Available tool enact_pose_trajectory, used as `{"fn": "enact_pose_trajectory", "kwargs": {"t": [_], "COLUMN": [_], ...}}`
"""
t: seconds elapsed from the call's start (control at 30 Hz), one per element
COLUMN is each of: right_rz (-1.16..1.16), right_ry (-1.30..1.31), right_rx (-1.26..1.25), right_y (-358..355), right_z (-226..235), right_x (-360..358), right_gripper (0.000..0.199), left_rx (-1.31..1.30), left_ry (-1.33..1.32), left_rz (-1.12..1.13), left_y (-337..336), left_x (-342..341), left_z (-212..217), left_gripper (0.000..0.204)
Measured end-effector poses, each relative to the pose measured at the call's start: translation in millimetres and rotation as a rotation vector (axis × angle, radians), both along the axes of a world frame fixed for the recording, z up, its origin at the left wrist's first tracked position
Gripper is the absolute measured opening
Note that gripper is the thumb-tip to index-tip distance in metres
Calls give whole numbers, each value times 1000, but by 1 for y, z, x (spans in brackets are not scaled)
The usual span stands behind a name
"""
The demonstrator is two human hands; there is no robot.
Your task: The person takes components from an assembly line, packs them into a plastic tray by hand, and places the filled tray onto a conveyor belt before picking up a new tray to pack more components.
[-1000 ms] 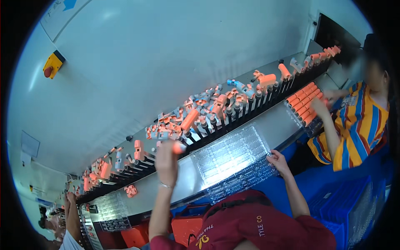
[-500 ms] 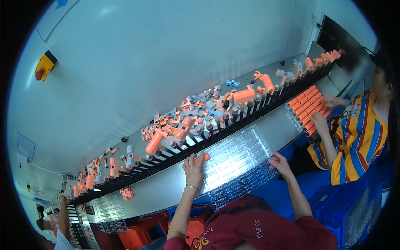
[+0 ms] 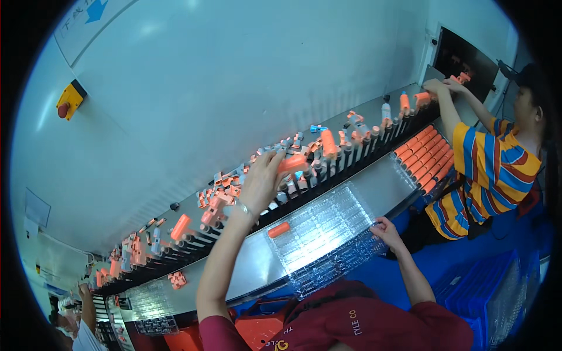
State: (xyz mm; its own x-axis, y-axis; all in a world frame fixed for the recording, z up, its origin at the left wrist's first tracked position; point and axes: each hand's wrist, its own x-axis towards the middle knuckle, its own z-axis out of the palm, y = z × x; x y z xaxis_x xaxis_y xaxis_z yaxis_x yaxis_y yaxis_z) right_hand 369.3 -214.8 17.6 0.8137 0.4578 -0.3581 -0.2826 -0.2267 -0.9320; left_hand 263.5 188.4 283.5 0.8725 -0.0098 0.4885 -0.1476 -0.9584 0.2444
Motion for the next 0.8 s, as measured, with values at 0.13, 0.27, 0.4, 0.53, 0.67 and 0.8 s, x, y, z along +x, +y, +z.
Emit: {"fn": "enact_pose_trajectory", "kwargs": {"t": [0.13, 0.27, 0.4, 0.53, 0.67, 0.8], "right_rz": [42, 32, -16, -23, -2, 20], "right_ry": [-20, -17, -9, -42, 0, 14], "right_rx": [0, -37, -3, -23, -23, -13], "right_y": [6, -3, 8, 6, 14, 24], "right_z": [1, -4, -5, -10, -13, -1], "right_x": [2, -5, 0, -1, -6, -13], "right_gripper": [38, 38, 42, 45, 40, 36], "left_rx": [102, 126, 262, 145, -169, -110], "left_ry": [479, 268, -176, -297, 91, 148], "left_rz": [84, 223, 245, 293, 329, 460], "left_y": [28, 12, 12, -23, -48, -32], "left_x": [11, -39, -72, -120, -154, -153], "left_z": [-4, -18, -29, -67, -160, -231], "left_gripper": [39, 36, 43, 43, 54, 55]}}
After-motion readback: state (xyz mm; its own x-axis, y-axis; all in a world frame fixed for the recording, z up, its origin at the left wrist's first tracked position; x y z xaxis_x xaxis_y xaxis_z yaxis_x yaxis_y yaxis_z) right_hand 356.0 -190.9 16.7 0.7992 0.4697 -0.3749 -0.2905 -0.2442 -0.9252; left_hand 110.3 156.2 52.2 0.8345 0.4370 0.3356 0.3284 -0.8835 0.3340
